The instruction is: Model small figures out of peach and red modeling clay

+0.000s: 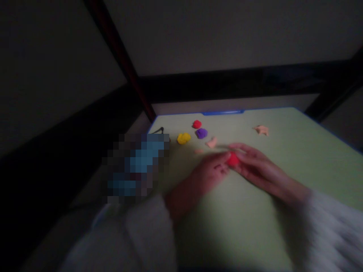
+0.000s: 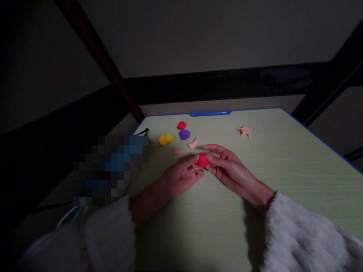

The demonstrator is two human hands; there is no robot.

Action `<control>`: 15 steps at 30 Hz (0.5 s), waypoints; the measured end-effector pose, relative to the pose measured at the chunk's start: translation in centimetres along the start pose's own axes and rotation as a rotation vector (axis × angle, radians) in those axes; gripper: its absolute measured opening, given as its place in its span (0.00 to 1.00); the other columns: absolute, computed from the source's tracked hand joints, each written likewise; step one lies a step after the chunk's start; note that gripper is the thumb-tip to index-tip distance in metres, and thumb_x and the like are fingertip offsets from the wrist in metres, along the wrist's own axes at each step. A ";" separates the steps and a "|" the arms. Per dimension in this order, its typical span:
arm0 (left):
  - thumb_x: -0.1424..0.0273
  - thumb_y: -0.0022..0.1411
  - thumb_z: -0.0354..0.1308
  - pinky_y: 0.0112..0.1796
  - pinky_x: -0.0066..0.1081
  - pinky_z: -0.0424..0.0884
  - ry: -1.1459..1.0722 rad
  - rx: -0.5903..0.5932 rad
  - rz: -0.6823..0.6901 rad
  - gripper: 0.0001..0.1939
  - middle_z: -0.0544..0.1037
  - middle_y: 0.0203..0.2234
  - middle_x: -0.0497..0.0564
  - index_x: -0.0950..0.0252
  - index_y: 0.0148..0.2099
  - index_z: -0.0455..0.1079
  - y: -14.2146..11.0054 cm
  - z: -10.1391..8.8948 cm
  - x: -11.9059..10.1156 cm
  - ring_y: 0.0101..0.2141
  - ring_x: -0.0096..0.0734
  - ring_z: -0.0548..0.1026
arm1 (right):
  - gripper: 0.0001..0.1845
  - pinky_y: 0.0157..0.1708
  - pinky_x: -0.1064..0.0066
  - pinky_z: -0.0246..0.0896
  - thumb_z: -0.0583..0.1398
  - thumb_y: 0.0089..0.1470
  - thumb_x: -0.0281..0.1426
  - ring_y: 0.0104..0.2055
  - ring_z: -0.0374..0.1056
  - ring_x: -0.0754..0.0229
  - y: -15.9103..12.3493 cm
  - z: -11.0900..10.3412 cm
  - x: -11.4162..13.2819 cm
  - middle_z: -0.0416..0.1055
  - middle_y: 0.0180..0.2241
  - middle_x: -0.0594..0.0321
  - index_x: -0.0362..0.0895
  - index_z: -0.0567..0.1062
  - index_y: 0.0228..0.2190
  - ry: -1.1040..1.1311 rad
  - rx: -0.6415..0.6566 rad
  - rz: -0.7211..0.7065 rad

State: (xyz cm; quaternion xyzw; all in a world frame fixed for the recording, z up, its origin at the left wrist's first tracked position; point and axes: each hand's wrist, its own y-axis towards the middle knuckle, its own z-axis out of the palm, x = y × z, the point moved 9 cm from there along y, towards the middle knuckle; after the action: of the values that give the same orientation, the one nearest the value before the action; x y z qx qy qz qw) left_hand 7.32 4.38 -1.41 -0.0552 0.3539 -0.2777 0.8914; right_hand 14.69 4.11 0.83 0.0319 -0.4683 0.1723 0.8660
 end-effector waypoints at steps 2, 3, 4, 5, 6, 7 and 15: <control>0.76 0.51 0.60 0.26 0.24 0.56 0.061 0.036 0.027 0.03 0.69 0.24 0.44 0.68 0.29 0.68 0.0 0.3 -0.1 0.21 0.17 0.61 | 0.12 0.32 0.83 0.68 0.66 0.44 0.26 0.30 0.72 0.71 0.0 -0.1 0.0 0.76 0.30 0.69 0.46 0.75 0.35 -0.012 -0.010 -0.012; 0.77 0.51 0.60 0.27 0.24 0.57 0.079 0.047 0.042 0.03 0.70 0.24 0.45 0.68 0.29 0.68 -0.1 0.4 -0.2 0.22 0.18 0.62 | 0.12 0.32 0.84 0.68 0.66 0.44 0.26 0.30 0.72 0.71 0.0 -0.1 0.1 0.76 0.29 0.69 0.47 0.75 0.34 -0.015 -0.017 -0.020; 0.77 0.51 0.60 0.27 0.24 0.57 0.085 0.055 0.057 0.03 0.70 0.24 0.45 0.68 0.28 0.69 -0.1 0.5 -0.2 0.23 0.18 0.63 | 0.11 0.31 0.84 0.67 0.66 0.44 0.27 0.30 0.72 0.71 0.0 -0.1 0.1 0.76 0.29 0.69 0.47 0.75 0.34 -0.015 -0.022 -0.025; 0.77 0.51 0.60 0.28 0.24 0.57 0.080 0.064 0.069 0.03 0.70 0.24 0.45 0.68 0.28 0.69 -0.1 0.6 -0.3 0.24 0.19 0.64 | 0.10 0.31 0.84 0.67 0.66 0.45 0.27 0.29 0.71 0.72 0.1 0.0 0.1 0.76 0.29 0.70 0.47 0.75 0.33 -0.013 -0.024 -0.026; 0.77 0.51 0.60 0.28 0.24 0.58 0.068 0.073 0.079 0.03 0.70 0.24 0.46 0.68 0.27 0.69 -0.2 0.7 -0.3 0.24 0.19 0.64 | 0.10 0.31 0.84 0.68 0.66 0.45 0.27 0.29 0.71 0.72 0.1 0.0 0.1 0.76 0.29 0.70 0.47 0.75 0.33 -0.009 -0.024 -0.025; 0.77 0.51 0.61 0.28 0.24 0.58 0.049 0.085 0.086 0.03 0.70 0.24 0.45 0.68 0.27 0.69 -0.2 0.9 -0.4 0.24 0.18 0.64 | 0.11 0.31 0.84 0.68 0.66 0.44 0.27 0.29 0.71 0.72 0.1 0.1 0.0 0.76 0.29 0.70 0.47 0.75 0.33 -0.002 -0.024 -0.023; 0.69 0.45 0.66 0.24 0.21 0.55 -0.090 -0.014 0.012 0.12 0.63 0.18 0.41 0.68 0.25 0.65 0.4 -0.3 -0.2 0.19 0.14 0.56 | 0.14 0.33 0.82 0.68 0.65 0.44 0.25 0.32 0.72 0.69 0.1 -0.6 0.1 0.76 0.31 0.67 0.47 0.74 0.36 0.035 -0.067 -0.024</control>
State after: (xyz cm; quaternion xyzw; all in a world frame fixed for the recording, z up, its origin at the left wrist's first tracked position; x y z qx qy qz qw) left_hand 7.20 4.82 -1.64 -0.0718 0.3160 -0.2668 0.9076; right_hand 15.17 4.35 0.60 0.0058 -0.4583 0.1466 0.8766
